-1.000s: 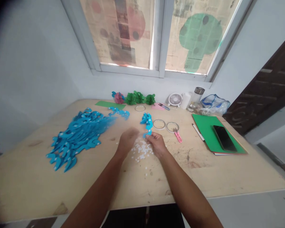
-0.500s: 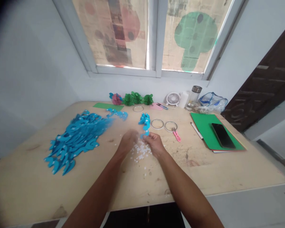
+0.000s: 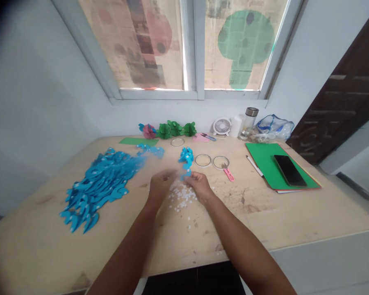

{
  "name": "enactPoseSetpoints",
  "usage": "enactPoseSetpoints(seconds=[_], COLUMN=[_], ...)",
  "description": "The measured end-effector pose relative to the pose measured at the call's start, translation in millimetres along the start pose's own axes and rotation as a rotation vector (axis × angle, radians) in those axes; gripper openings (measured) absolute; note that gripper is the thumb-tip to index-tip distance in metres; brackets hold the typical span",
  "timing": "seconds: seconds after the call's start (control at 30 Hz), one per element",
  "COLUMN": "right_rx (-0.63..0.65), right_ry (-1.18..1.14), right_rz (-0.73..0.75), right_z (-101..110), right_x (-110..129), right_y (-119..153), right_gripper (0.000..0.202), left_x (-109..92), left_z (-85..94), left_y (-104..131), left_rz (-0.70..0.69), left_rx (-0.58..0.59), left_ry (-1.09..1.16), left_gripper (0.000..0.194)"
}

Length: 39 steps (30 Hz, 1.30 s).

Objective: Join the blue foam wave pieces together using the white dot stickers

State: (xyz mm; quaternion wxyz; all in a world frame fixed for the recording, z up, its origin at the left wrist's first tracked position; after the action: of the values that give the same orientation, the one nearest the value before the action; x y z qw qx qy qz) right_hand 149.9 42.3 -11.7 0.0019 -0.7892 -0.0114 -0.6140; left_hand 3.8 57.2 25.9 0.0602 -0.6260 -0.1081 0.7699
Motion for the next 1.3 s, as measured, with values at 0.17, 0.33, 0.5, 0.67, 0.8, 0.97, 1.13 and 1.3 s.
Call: enactPoseSetpoints(seconds=[0.17,0.33,0.5,0.67,0.8,0.97,1.13,1.3], right_rx=[-0.007,-0.014,-0.004,-0.003,0.010,-0.002,-0.042,-0.028], right_ry=[-0.007,0.026,0.104,0.183,0.260,0.246,0.253,0.231], right_rz=[-0.001,0.004,0.001,0.014,0.030,0.040,0.061,0.049], right_z=[0,0,-2,-5,-8,-6,-1,-1], right_x=[-1,0,0,4,7,3,1,3], right_y=[0,0,1,4,6,5,2,2], right_gripper=[0.018,0.020,0.022,0.026,0.030,0.031,0.032,0.033], left_x=[2,-4,-13,-14,-12,-6,7,15], left_z=[1.4,-4.2,-9.9,-12.2,-12.8,-13.2,-15.1,-15.3], left_y=[0,3,10,11,11,11,10,10], left_rz=[0.058,0.148,0.213,0.231,0.267,0.337,0.404,0.458], left_rx=[-0.005,0.074,0.123,0.092,0.071,0.142,0.269,0.305], left_ry=[0.017,0.215,0.256,0.315,0.377,0.424,0.426,0.431], left_gripper=[0.020,0.029,0.023,0.020,0.020,0.026,0.036,0.027])
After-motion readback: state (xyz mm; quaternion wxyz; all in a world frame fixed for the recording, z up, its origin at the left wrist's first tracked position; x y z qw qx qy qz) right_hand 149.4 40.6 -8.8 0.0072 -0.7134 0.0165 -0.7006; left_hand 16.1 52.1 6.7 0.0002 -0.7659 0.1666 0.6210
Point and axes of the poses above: each hand's wrist, its own y-axis away from the middle knuckle, its own z-axis out of the back of the hand, x = y × z, the point moved 5 cm from there along -y, towards the middle knuckle, and after that the axes turned 7 degrees about y, right-handed, at the moved point
